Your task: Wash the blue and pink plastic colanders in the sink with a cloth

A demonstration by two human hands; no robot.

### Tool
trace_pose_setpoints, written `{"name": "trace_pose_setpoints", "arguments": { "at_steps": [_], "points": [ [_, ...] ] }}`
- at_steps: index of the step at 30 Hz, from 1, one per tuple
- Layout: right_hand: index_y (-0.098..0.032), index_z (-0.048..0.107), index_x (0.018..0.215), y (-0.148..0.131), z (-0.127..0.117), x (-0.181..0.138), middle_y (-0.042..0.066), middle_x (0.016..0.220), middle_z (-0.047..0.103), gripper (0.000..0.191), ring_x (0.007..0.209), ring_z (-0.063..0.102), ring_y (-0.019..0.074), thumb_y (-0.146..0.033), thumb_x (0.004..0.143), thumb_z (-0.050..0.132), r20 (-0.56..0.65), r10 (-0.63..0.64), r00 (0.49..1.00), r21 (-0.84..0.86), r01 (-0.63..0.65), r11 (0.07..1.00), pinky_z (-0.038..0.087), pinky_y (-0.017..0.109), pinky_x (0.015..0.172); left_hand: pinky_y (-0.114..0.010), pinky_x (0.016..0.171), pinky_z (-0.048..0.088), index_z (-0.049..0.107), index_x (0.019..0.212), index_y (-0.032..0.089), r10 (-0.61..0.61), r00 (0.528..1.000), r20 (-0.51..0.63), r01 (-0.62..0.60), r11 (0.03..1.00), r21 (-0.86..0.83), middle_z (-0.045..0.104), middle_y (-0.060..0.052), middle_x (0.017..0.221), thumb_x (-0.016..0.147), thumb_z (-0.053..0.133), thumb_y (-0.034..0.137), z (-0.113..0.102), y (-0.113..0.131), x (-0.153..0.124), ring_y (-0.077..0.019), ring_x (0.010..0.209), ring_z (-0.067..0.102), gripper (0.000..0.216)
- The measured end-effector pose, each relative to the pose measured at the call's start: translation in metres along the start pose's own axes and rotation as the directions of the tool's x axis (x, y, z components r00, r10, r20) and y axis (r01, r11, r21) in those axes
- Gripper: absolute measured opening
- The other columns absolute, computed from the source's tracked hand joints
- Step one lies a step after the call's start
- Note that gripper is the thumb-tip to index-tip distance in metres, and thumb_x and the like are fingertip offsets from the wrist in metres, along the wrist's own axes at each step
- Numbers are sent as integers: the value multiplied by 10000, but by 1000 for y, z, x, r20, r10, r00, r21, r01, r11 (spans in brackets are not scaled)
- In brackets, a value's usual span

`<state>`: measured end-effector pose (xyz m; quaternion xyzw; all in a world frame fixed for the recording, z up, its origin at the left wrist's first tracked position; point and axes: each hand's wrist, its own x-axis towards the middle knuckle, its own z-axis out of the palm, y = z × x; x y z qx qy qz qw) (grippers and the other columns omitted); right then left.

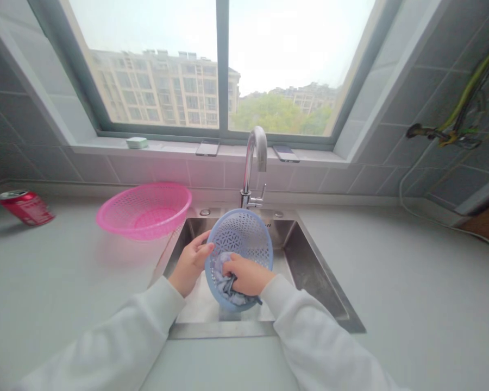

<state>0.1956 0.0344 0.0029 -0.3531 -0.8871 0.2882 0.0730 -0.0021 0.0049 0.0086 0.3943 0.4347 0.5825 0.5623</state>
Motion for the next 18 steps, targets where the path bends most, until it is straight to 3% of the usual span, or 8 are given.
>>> {"name": "trace_pose_setpoints", "arguments": {
  "at_steps": [6, 9, 11, 14, 18],
  "points": [
    [-181, 681, 927, 8, -3, -2, 61, 1040, 575, 290, 749, 476, 142, 20, 762, 555, -82, 314, 946, -150, -323, 934, 325, 274, 711, -391, 889, 601, 562, 1513, 61, -9, 998, 62, 11, 999, -33, 792, -213, 1213, 670, 933, 543, 1, 4, -3, -339, 1054, 767, 1040],
    [-180, 694, 980, 12, -8, -2, 82, 1056, 569, 305, 746, 480, 157, 1, 808, 517, -266, 471, 841, -130, -515, 847, 352, 296, 735, -446, 1017, 575, 533, 1552, 84, -15, 989, 149, 23, 998, -53, 775, -208, 1275, 670, 941, 532, 4, 5, -5, -362, 1153, 743, 1071],
    [-184, 690, 995, 15, -13, -1, 89, 1056, 545, 311, 739, 464, 165, -11, 810, 510, -413, 505, 758, -87, -585, 807, 368, 312, 736, -468, 1076, 551, 542, 1555, 108, -5, 984, 177, 15, 998, -56, 756, -198, 1325, 669, 948, 506, 5, 5, -6, -375, 1237, 706, 1053],
    [-196, 664, 947, 22, -20, 1, 80, 1036, 500, 274, 806, 481, 198, -32, 770, 534, -614, 406, 678, -11, -521, 853, 418, 344, 806, -474, 1106, 537, 585, 1529, 140, 7, 981, 196, 2, 999, -44, 742, -180, 1362, 664, 959, 439, 8, 1, -5, -380, 1298, 670, 989],
    [-216, 589, 841, 22, -23, 0, 52, 1007, 476, 212, 937, 505, 234, -75, 686, 553, -775, 165, 609, 66, -182, 981, 458, 387, 919, -465, 1130, 508, 582, 1532, 138, -1, 967, 255, 4, 1000, -12, 740, -176, 1366, 646, 966, 359, 12, -5, -3, -359, 1268, 684, 990]
  ]
}}
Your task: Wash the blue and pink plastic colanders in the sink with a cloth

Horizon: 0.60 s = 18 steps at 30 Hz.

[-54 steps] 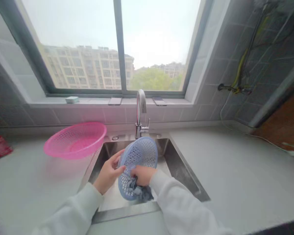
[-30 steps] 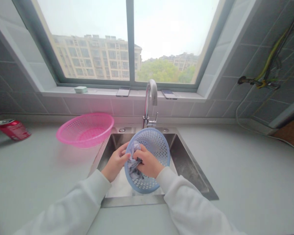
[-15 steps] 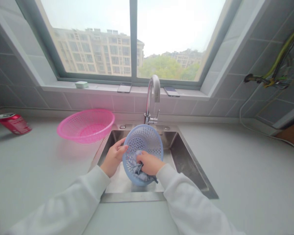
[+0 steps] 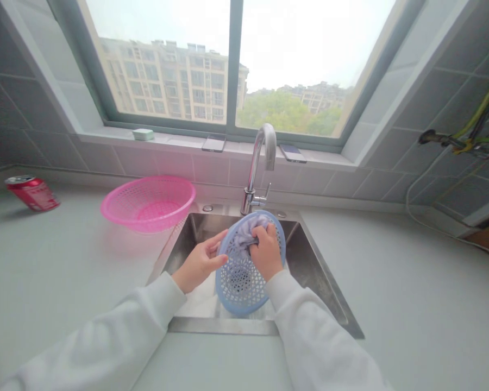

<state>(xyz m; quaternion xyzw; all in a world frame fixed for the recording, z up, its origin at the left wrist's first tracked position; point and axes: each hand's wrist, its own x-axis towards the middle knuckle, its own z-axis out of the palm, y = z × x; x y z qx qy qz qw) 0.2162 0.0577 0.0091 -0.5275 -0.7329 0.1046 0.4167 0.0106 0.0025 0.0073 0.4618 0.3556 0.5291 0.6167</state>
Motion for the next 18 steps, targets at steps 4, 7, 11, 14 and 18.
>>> {"name": "trace_pose_setpoints", "arguments": {
  "at_steps": [4, 7, 11, 14, 18],
  "points": [
    [-221, 513, 763, -16, 2, -12, 22, 936, 501, 172, 866, 509, 197, -79, 687, 575, 190, -276, 942, 320, 206, 925, 465, 334, 820, -391, 1008, 551, 557, 1547, 122, 24, 999, -37, -25, 999, -42, 780, -167, 1242, 652, 957, 394, 0, -2, 1, -295, 1093, 732, 1017],
    [-207, 519, 783, -30, 7, -21, 23, 978, 537, 238, 847, 525, 173, -14, 646, 543, 464, -339, 819, 374, 165, 913, 425, 297, 755, -300, 787, 544, 378, 1656, 145, 15, 991, -133, -31, 993, -117, 788, -78, 982, 695, 924, 482, -4, -2, 2, -178, 794, 700, 1155],
    [-194, 557, 801, -29, 15, -24, 20, 971, 526, 308, 819, 514, 151, 39, 613, 485, 666, -269, 696, 211, 170, 963, 360, 264, 709, -264, 668, 482, 359, 1663, 163, -14, 972, -236, -21, 989, -145, 748, -26, 883, 724, 891, 540, -10, -1, 4, -125, 656, 618, 1143],
    [-191, 590, 828, -10, 21, -23, 18, 942, 524, 325, 798, 501, 143, 46, 628, 494, 666, -205, 717, 97, 189, 977, 342, 246, 693, -313, 762, 533, 460, 1613, 150, -21, 961, -274, -22, 988, -153, 783, -79, 975, 717, 894, 540, -11, 1, 5, -194, 788, 693, 1070],
    [-185, 603, 828, 20, 24, -16, 6, 882, 500, 302, 740, 456, 131, 47, 659, 508, 566, -12, 824, -99, 83, 992, 326, 239, 668, -368, 868, 564, 513, 1586, 173, -43, 975, -220, 1, 982, -189, 793, -137, 1135, 762, 869, 524, -8, 4, 2, -264, 963, 738, 964]
  ]
}}
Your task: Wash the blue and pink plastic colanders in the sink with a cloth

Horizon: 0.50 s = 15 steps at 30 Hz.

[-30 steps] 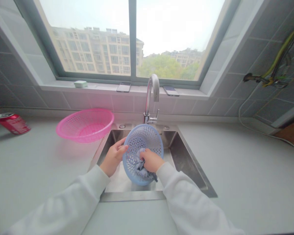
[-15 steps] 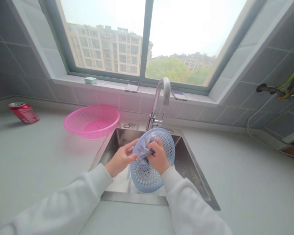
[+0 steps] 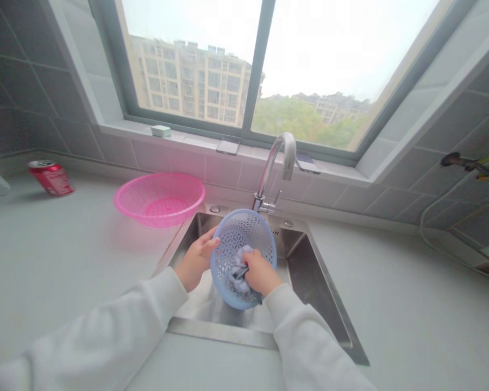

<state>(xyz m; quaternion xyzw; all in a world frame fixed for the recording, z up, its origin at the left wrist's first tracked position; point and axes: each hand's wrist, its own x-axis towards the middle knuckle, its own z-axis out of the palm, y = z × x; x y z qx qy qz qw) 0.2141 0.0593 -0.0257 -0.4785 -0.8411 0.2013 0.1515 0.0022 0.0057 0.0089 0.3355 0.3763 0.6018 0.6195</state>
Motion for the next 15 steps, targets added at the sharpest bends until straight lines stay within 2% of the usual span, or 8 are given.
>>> {"name": "trace_pose_setpoints", "arguments": {
  "at_steps": [3, 5, 8, 9, 10, 12, 14, 15],
  "points": [
    [-188, 616, 860, 11, -8, 6, 12, 898, 470, 290, 747, 439, 147, 26, 691, 517, -148, 189, 971, -11, -192, 981, 362, 266, 706, -385, 881, 576, 493, 1604, 218, -72, 995, 71, 71, 997, 13, 775, -147, 1236, 773, 872, 484, 2, -1, -3, -285, 1036, 741, 952],
    [-196, 621, 885, 11, -16, 8, 30, 945, 468, 283, 812, 468, 179, -3, 701, 527, -311, 217, 925, 49, -212, 976, 417, 305, 788, -400, 933, 574, 501, 1600, 236, -89, 988, 124, 86, 996, 28, 752, -145, 1317, 746, 898, 439, 3, -4, -3, -304, 1121, 725, 964],
    [-209, 618, 896, 1, -27, 7, 69, 1040, 487, 244, 966, 509, 243, -70, 707, 549, -561, 177, 809, 167, -99, 981, 454, 399, 947, -418, 1050, 532, 550, 1568, 229, -74, 981, 180, 61, 996, 72, 717, -139, 1403, 672, 944, 340, 7, -10, 1, -326, 1242, 678, 985],
    [-214, 610, 879, -5, -30, 5, 71, 1038, 496, 208, 994, 512, 259, -97, 714, 560, -607, 150, 780, 191, -40, 981, 453, 424, 974, -420, 1072, 519, 560, 1560, 223, -65, 978, 199, 49, 995, 82, 716, -139, 1406, 658, 950, 319, 8, -12, 2, -326, 1252, 672, 987],
    [-220, 595, 850, -12, -31, 3, 66, 1008, 508, 162, 999, 513, 267, -123, 722, 574, -619, 105, 778, 206, 32, 978, 453, 435, 981, -418, 1078, 514, 568, 1555, 218, -53, 975, 216, 36, 996, 83, 724, -139, 1392, 655, 951, 315, 9, -13, 3, -323, 1242, 676, 983],
    [-230, 558, 788, -28, -32, -1, 45, 924, 530, 102, 963, 522, 258, -153, 735, 600, -527, -40, 849, 239, 193, 952, 466, 413, 944, -407, 1036, 533, 575, 1550, 209, -21, 973, 231, 8, 998, 55, 757, -140, 1317, 665, 947, 355, 9, -14, 4, -310, 1163, 708, 971],
    [-225, 568, 794, -42, -29, -4, 42, 932, 580, 116, 962, 550, 242, -132, 734, 601, -296, -211, 932, 303, 301, 904, 475, 380, 918, -391, 937, 566, 569, 1554, 197, 6, 979, 203, -9, 1000, 13, 790, -138, 1199, 684, 934, 433, 8, -13, 4, -291, 1032, 738, 972],
    [-220, 589, 821, -48, -27, -6, 48, 981, 611, 156, 984, 568, 235, -100, 721, 586, -162, -278, 947, 329, 317, 889, 477, 366, 921, -383, 884, 575, 560, 1560, 191, 10, 984, 179, -10, 1000, -1, 798, -134, 1141, 697, 922, 469, 6, -12, 3, -279, 966, 744, 976]
  ]
}}
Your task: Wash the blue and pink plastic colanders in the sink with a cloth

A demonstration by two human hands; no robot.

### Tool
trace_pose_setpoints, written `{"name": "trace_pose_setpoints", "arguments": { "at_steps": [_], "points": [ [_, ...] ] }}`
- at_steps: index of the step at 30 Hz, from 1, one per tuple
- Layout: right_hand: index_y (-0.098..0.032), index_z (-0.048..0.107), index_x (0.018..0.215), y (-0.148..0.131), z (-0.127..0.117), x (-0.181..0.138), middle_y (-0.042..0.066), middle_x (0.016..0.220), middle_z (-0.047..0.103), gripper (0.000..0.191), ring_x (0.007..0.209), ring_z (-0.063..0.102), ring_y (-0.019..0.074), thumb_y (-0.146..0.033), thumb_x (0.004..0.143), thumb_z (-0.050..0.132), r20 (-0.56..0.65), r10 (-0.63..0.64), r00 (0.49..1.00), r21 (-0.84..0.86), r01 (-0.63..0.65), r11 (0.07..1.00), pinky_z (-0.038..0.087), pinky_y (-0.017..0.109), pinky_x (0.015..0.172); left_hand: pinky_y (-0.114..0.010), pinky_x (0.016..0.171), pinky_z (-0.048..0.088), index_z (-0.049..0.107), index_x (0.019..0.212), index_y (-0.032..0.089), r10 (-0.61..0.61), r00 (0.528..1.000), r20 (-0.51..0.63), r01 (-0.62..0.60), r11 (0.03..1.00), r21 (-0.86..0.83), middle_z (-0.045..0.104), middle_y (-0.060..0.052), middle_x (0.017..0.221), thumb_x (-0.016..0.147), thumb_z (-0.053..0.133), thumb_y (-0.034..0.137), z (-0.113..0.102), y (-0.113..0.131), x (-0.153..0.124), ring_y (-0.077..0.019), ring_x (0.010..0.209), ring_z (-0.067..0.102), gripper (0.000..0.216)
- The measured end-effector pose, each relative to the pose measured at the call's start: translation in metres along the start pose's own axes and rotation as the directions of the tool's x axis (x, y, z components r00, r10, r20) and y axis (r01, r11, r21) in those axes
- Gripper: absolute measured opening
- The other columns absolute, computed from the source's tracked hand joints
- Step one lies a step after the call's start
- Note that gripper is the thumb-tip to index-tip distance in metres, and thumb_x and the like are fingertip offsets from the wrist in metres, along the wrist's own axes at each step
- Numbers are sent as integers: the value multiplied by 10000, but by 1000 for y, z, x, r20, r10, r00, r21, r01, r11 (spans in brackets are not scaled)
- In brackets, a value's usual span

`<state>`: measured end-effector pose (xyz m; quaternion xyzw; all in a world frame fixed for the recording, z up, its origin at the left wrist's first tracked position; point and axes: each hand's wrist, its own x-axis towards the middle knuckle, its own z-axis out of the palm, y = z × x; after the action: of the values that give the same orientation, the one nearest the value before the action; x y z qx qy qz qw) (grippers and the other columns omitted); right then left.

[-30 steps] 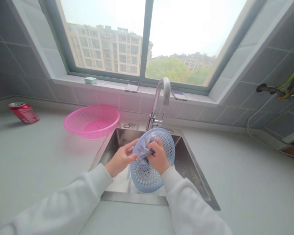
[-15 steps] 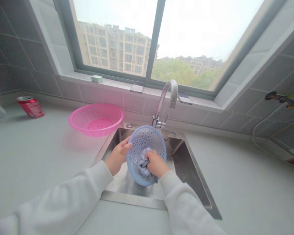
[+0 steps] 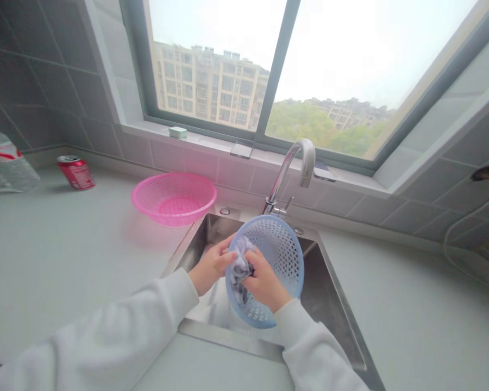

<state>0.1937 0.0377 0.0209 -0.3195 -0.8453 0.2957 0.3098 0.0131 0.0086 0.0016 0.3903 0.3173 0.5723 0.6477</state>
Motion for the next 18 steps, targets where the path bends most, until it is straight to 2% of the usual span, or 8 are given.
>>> {"name": "trace_pose_setpoints", "arguments": {
  "at_steps": [3, 6, 9, 11, 13, 15, 16, 18],
  "points": [
    [-212, 637, 868, 1, 9, -4, 47, 1047, 647, 315, 971, 600, 204, -9, 660, 518, 295, 57, 954, -80, -35, 996, 469, 315, 874, -361, 765, 570, 542, 1573, 185, -12, 997, -76, 11, 1000, -1, 804, -116, 1008, 738, 887, 532, -5, 3, -2, -254, 827, 737, 968],
    [-199, 634, 786, 21, 11, -12, 26, 876, 611, 295, 781, 553, 166, 29, 640, 516, 338, 231, 912, -301, -128, 945, 385, 265, 702, -356, 726, 560, 563, 1556, 192, -60, 989, -138, 66, 997, 39, 806, -116, 994, 748, 881, 535, -8, 5, -5, -247, 792, 730, 934],
    [-188, 603, 724, 44, 6, -14, 6, 752, 539, 247, 697, 494, 157, 40, 655, 540, 161, 420, 893, -418, -324, 849, 329, 272, 666, -369, 758, 570, 568, 1552, 198, -114, 985, -126, 124, 990, 71, 806, -141, 1101, 732, 895, 516, -5, 7, -6, -255, 856, 739, 938],
    [-191, 597, 738, 53, -2, -9, 7, 766, 515, 217, 707, 490, 170, 14, 685, 550, -84, 481, 873, -404, -471, 784, 356, 292, 694, -397, 834, 584, 579, 1543, 194, -109, 991, -78, 115, 990, 79, 797, -155, 1187, 717, 910, 475, -2, 8, -6, -287, 969, 746, 933],
    [-194, 605, 792, 54, -10, -3, 30, 850, 529, 187, 779, 519, 199, -36, 703, 561, -345, 430, 834, -325, -536, 779, 408, 328, 760, -434, 944, 579, 626, 1503, 182, -70, 997, -29, 73, 990, 123, 781, -158, 1266, 685, 930, 375, 2, 7, -6, -329, 1105, 730, 893],
    [-203, 597, 813, 48, -16, 3, 45, 910, 541, 175, 858, 537, 226, -89, 683, 574, -514, 291, 807, -239, -461, 855, 442, 365, 828, -456, 1046, 553, 686, 1442, 185, -2, 1000, 0, 2, 976, 218, 758, -146, 1337, 652, 926, 251, 5, 5, -6, -357, 1218, 694, 829],
    [-211, 586, 799, 43, -17, 5, 41, 901, 544, 163, 881, 539, 235, -111, 669, 579, -540, 210, 815, -210, -372, 904, 450, 373, 847, -458, 1086, 536, 708, 1417, 192, 41, 999, 5, -41, 964, 262, 746, -135, 1366, 643, 915, 203, 6, 4, -6, -363, 1261, 675, 801],
    [-225, 564, 755, 29, -13, 6, 26, 846, 549, 118, 888, 542, 239, -146, 671, 589, -460, 66, 885, -157, -154, 976, 461, 369, 853, -462, 1131, 515, 714, 1411, 203, 112, 994, -8, -104, 947, 303, 743, -117, 1378, 660, 887, 170, 6, 2, -4, -366, 1298, 661, 772]
  ]
}}
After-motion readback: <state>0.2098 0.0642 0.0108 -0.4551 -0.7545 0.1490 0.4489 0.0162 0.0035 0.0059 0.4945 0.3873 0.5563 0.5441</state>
